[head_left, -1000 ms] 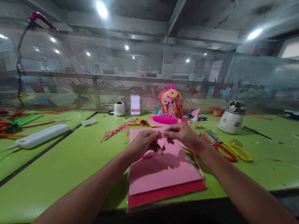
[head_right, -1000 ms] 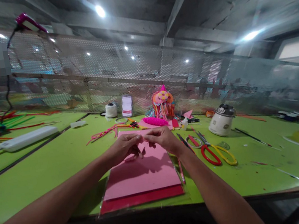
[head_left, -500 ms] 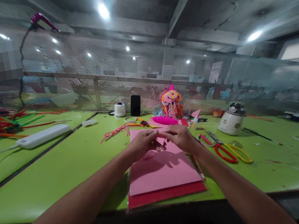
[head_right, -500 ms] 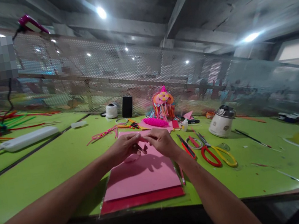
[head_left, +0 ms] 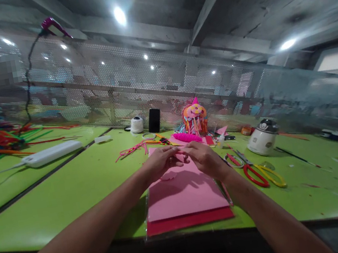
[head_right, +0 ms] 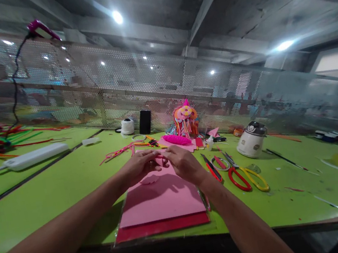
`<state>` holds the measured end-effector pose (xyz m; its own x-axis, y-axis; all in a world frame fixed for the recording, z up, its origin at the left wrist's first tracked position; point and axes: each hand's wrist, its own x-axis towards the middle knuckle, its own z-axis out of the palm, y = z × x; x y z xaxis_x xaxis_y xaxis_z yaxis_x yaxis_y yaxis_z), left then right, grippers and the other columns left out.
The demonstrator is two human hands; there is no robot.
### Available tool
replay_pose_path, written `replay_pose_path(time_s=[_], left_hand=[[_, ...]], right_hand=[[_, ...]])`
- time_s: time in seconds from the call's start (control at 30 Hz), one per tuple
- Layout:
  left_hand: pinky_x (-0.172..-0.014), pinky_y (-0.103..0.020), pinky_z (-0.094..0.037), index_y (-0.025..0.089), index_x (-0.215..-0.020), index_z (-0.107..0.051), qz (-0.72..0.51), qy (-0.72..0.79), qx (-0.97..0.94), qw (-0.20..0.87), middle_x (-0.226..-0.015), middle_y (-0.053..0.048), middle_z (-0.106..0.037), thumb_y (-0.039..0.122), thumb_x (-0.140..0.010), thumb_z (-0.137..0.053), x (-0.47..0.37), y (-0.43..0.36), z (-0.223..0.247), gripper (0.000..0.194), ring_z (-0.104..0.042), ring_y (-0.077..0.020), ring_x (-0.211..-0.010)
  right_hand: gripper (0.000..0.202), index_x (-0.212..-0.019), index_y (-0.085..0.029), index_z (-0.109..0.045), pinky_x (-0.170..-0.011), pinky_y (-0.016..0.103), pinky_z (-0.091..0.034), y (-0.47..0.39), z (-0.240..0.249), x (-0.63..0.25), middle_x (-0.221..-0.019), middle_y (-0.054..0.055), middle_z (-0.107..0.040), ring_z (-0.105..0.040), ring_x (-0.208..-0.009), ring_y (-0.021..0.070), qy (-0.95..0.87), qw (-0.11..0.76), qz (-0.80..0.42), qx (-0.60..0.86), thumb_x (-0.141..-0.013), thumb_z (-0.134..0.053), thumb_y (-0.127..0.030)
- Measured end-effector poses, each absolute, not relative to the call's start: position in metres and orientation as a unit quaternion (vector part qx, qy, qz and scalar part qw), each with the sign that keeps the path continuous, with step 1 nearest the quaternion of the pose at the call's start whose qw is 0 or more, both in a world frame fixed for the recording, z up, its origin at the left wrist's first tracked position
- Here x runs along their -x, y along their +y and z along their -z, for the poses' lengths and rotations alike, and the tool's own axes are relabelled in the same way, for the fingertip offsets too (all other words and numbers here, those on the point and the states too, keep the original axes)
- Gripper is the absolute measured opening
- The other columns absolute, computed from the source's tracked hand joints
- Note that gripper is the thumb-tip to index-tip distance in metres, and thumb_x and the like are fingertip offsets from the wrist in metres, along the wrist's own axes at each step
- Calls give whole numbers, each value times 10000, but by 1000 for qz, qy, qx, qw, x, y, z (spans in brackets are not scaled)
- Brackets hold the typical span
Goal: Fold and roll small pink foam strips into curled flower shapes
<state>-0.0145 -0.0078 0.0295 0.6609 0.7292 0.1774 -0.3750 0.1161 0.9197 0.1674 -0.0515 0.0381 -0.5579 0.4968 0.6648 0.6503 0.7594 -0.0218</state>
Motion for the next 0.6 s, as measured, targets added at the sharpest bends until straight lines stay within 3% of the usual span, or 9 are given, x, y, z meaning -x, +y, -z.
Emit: replay_pose_path(time_s=[0.37, 0.53, 0.6], left_hand=[[-547, -191, -509, 49, -810, -620, -372, 166, -534, 740, -678, -130, -677, 95, -820, -547, 15, -3, -25, 87, -656, -145, -598], [-562, -216, -517, 55, -874, -629, -397, 186, -563, 700, -667, -118, -677, 185, -824, -586, 15, -2, -24, 146, -657, -148, -598], [-561, -236, -524, 64, -868, -630, -408, 185, -587, 674, -685, -114, -680, 250, -823, -597, 13, -3, -24, 195, -656, -154, -602]], right_hand=[[279, -1069, -147, -609, -811, 360, -478, -52, -36, -164, -971, 126, -605, -552, -937, 213, -881, 323, 153, 311, -873, -418, -92], [236, -1022, -208, -662, -801, 345, -493, -51, -37, -164, -1066, 104, -603, -577, -972, 199, -851, 422, -39, 310, -840, -524, -150], [184, -959, -187, -683, -707, 322, -513, -48, -34, -163, -985, 100, -633, -611, -856, 188, -804, 468, -157, 332, -831, -562, -237]])
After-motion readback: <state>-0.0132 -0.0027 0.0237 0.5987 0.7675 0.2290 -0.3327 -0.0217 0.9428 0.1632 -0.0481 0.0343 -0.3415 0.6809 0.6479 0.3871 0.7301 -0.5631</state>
